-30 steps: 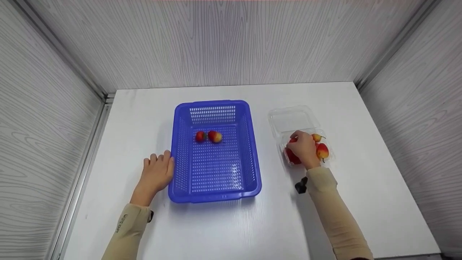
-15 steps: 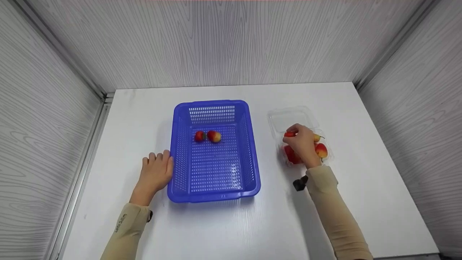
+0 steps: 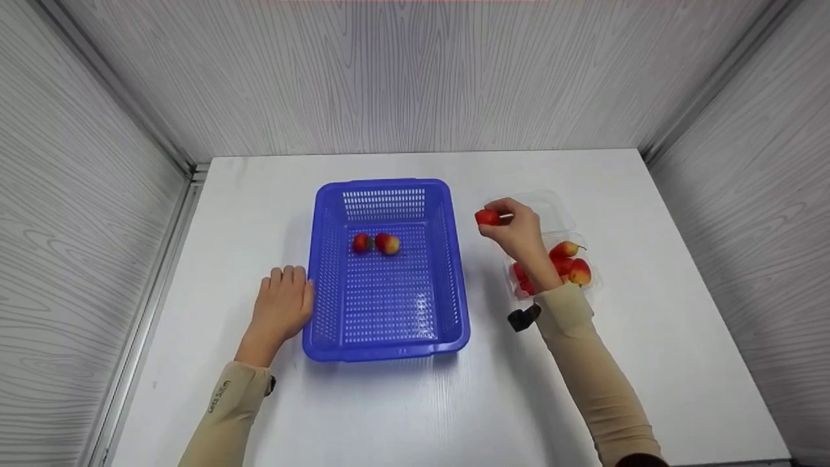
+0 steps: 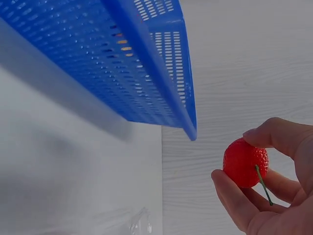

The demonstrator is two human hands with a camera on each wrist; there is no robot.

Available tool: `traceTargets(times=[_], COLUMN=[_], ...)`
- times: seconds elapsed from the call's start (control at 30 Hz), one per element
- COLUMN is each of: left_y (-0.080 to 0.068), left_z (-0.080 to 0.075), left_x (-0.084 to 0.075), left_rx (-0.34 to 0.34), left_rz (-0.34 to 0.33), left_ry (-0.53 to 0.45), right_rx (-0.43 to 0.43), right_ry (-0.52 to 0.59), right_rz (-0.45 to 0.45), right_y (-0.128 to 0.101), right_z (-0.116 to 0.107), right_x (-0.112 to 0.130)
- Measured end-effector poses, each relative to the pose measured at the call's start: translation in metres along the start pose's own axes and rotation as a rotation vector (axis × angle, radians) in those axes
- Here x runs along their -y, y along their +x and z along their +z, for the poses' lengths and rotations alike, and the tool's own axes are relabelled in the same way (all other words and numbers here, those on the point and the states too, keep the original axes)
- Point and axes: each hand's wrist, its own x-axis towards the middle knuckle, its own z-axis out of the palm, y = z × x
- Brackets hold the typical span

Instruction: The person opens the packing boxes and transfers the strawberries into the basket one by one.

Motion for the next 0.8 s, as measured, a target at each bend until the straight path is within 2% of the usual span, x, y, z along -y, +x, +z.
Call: traceTargets(times=[0.13, 0.43, 0.63, 0.8], left_y=[0.001, 0.0, -0.002, -0.001], left_z=[0.0, 0.001, 0.001, 0.001], left_x=[0.0, 0.0, 0.001, 0.0], left_rx=[-0.017, -0.026, -0.042, -0.051], left_rz=[0.022, 0.031, 0.026, 0.036], left_ry=[0.027, 0.033, 0.037, 0.032], right_rx=[0.002, -0.033, -0.054, -0.041], right_ry=[0.022, 0.04, 0.029, -0.022], right_rz=[-0.067, -0.124, -0.142, -0.151], right_y=[0.004, 0.011, 0.015, 0.021], right_z=[0.01, 0.042, 0.073, 0.094], right_x=[0.013, 0.027, 0.028, 0.026])
